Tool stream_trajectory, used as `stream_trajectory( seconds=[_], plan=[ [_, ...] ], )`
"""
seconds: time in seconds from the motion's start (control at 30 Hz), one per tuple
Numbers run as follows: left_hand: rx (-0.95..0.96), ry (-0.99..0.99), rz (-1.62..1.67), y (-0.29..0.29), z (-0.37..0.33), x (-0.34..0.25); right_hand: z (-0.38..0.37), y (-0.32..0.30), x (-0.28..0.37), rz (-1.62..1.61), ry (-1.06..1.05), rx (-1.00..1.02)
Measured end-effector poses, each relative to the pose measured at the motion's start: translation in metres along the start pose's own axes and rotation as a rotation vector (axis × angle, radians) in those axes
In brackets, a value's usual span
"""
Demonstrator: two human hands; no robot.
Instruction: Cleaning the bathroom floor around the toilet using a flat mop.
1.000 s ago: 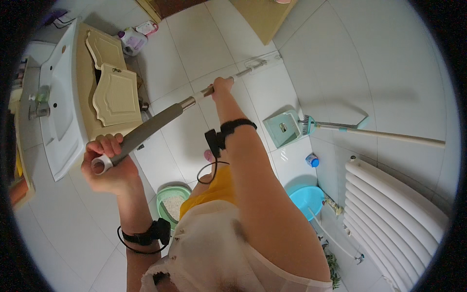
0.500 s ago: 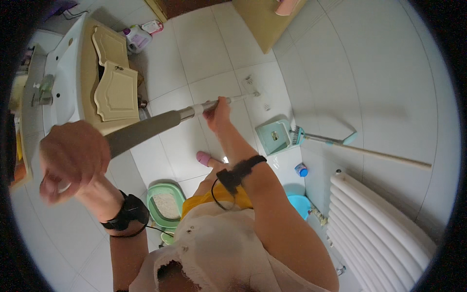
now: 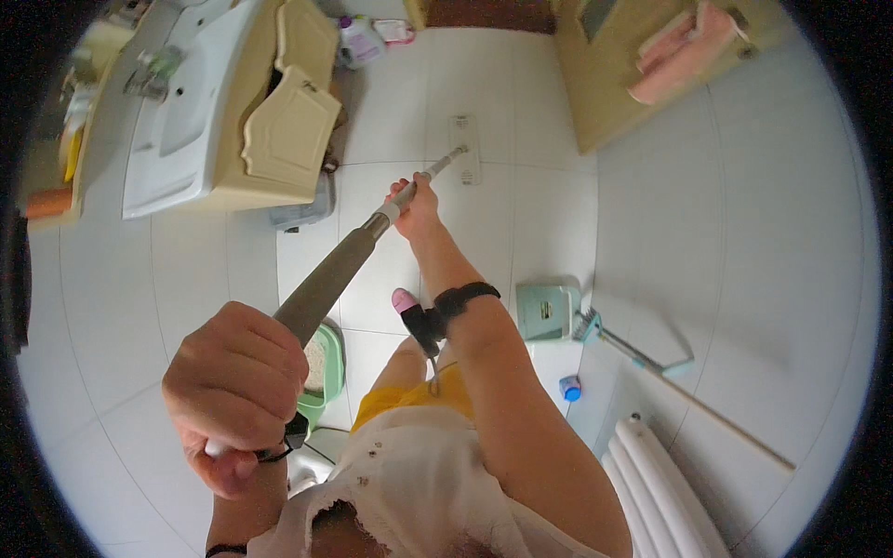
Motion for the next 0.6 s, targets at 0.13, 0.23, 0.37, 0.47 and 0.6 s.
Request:
stream_trajectory(
  seconds=[0.13, 0.23, 0.37, 0.47, 0.6],
  plan=[
    [-0.156, -0.022, -0.182, -0.032, 0.035, 0.002, -0.037, 0.015, -0.03, 0.251, 0.022, -0.056],
    [-0.34, -0.054, -0.355, -0.044, 0.068, 0.025, -0.066, 0.018, -0.055, 0.423, 0.012, -0.04],
    [-0.786, 0.031, -0.385, -0.065, 0.124, 0.004, -0.098, 0.014, -0.104, 0.629, 0.156, 0.018],
    [-1.043, 0.055, -0.433, -0.085, 0.159, -0.037, -0.077, 0.0, -0.166, 0.792, 0.222, 0.102],
    [-1.309, 0.089, -0.436, -0.092, 0.209, -0.093, -0.025, -0.032, -0.235, 1.049, 0.252, -0.06]
  ],
)
Point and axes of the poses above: each hand's wrist, its own z-axis away from the middle knuckle, its own y-axis out of the palm, x = y × z, the point moved 7 cm from there along -z, towards the middle knuckle, and after that the axes turned 14 degrees about -x, right-handed, at the moved point
